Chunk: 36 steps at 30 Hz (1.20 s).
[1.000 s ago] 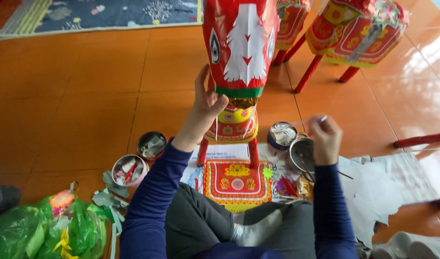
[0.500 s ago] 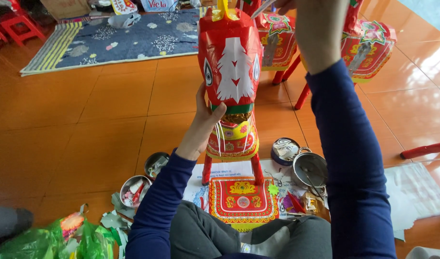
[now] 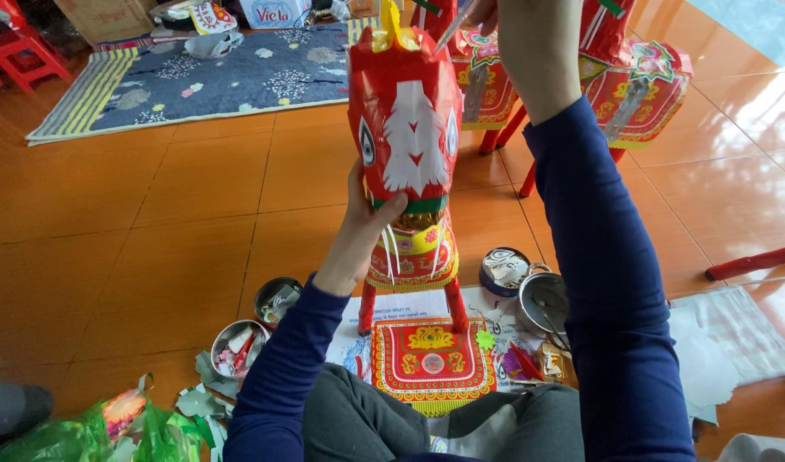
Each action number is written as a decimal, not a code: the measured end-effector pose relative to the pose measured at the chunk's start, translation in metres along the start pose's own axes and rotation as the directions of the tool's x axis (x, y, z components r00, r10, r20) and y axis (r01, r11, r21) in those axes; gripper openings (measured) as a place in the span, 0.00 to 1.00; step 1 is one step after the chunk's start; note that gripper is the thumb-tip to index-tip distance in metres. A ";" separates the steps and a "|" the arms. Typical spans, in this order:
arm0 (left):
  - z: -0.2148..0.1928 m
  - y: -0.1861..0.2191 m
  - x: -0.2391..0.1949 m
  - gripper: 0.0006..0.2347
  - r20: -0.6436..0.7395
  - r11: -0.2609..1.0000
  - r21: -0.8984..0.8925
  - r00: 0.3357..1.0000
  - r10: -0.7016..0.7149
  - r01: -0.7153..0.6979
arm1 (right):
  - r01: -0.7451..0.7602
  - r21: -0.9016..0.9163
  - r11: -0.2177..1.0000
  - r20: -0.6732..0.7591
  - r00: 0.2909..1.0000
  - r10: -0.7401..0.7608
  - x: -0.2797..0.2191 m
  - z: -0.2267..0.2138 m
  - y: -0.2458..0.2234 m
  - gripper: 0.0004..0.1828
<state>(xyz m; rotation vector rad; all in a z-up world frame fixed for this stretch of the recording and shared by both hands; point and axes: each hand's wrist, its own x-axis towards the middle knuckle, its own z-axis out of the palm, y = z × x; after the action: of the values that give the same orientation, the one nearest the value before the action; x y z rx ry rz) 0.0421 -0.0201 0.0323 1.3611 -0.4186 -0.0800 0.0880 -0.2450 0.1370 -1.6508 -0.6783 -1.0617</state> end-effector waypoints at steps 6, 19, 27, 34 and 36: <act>-0.007 -0.015 -0.028 0.44 0.017 0.966 -0.246 0.997 -0.079 0.081 | 0.044 -0.051 0.998 0.066 0.997 -0.040 0.019 0.008 -0.021 0.21; -0.005 -0.009 -0.110 0.43 0.067 0.994 -0.090 0.996 -0.051 0.057 | 0.018 0.107 0.994 0.026 0.999 -0.021 -0.039 -0.002 -0.135 0.05; -0.007 -0.021 -0.130 0.44 0.094 0.984 -0.174 0.995 -0.018 0.034 | 0.009 0.115 0.993 0.018 1.000 -0.011 -0.060 0.001 -0.160 0.05; -0.006 -0.020 -0.137 0.45 0.091 0.994 -0.109 0.996 -0.012 0.022 | -0.023 0.137 0.990 0.006 1.000 0.023 -0.058 -0.002 -0.156 0.06; -0.004 -0.013 -0.139 0.43 0.110 0.993 -0.120 0.994 0.004 0.009 | -0.008 0.128 0.992 0.042 0.999 0.002 -0.057 -0.002 -0.155 0.06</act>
<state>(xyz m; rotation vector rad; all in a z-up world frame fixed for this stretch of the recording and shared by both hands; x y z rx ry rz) -0.0822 0.0218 -0.0146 1.2415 -0.4969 -0.1805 -0.0671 -0.1929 0.1558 -1.5667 -0.7539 -0.9624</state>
